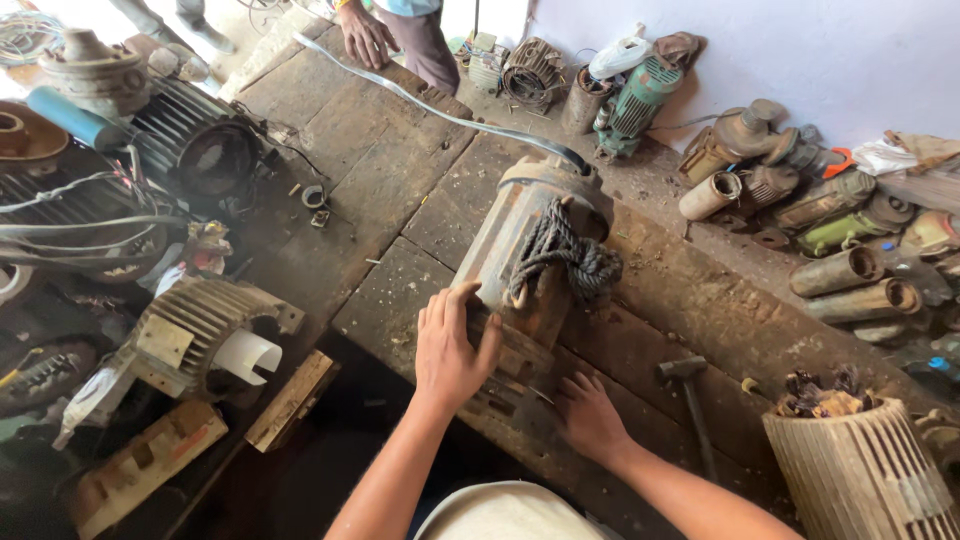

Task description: The person uses a wrench to loosen and tighten bolts on a cylindrical electric motor placed on a wooden workbench. They reposition the motor and continue adjusting the bolts while other people stand nearby in the workshop.

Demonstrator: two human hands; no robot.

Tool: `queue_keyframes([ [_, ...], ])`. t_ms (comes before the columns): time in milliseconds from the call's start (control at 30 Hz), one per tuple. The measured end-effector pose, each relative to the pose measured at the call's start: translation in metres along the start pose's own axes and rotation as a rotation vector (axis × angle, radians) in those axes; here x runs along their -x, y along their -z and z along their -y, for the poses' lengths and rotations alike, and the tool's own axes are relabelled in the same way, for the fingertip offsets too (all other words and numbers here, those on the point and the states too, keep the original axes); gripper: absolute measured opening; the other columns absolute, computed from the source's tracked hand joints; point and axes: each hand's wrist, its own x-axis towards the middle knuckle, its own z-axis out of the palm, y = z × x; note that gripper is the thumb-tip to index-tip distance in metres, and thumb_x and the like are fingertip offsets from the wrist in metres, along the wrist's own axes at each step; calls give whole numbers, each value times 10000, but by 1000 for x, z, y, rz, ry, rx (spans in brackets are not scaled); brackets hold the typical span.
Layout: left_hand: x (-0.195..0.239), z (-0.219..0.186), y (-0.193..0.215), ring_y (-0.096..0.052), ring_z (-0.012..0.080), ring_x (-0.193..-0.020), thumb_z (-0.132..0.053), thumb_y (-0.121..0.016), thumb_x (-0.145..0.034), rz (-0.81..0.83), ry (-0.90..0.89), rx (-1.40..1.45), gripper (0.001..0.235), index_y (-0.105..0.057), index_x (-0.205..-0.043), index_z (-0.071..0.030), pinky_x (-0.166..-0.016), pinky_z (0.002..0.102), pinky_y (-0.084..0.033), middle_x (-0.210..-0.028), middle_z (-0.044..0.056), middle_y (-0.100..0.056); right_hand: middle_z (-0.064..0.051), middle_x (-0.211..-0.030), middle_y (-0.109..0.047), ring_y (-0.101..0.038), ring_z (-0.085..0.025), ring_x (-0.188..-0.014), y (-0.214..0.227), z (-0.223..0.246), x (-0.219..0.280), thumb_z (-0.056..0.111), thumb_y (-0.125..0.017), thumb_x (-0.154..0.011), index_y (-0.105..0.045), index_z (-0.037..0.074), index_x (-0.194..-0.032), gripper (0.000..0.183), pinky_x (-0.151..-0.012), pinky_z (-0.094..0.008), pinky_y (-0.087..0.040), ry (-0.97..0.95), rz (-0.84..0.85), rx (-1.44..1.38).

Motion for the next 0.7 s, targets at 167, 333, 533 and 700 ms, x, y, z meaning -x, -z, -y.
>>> queue_keyframes([
  [167,0,-2,0,-587,327,-984,-202,-716,-882,19,5,0,467,-558,-1287,-31,-866,423,-431,-1043,138,-614,-224,-1471,-449,-399,-387,-1360,22,17,4,374,-672,-874,-529,-40,-1315,622,-1082,-556,-287,27,-383,-75],
  [333,-2,-5,-1,-591,334,-1005,-197,-724,-854,3,-27,21,482,-560,-1276,-32,-882,421,-438,-1084,142,-625,-214,-1515,-405,-346,-356,-1430,21,15,-3,400,-683,-853,-436,-14,-1413,739,-1117,-550,-257,10,-408,-94],
  [533,-4,0,1,-583,347,-993,-180,-724,-857,10,-5,4,481,-566,-1286,-30,-871,424,-449,-1057,161,-610,-209,-1529,-398,-331,-361,-1448,-10,9,-9,384,-698,-842,-419,8,-1443,761,-1141,-547,-231,-12,-399,-165],
  [700,-13,3,1,-599,332,-987,-167,-725,-874,-12,-45,72,479,-549,-1297,-25,-886,420,-465,-1042,155,-611,-274,-1512,-417,-385,-432,-1363,-27,5,-26,449,-701,-833,-522,-16,-1356,722,-1099,-574,-258,10,-445,-25],
])
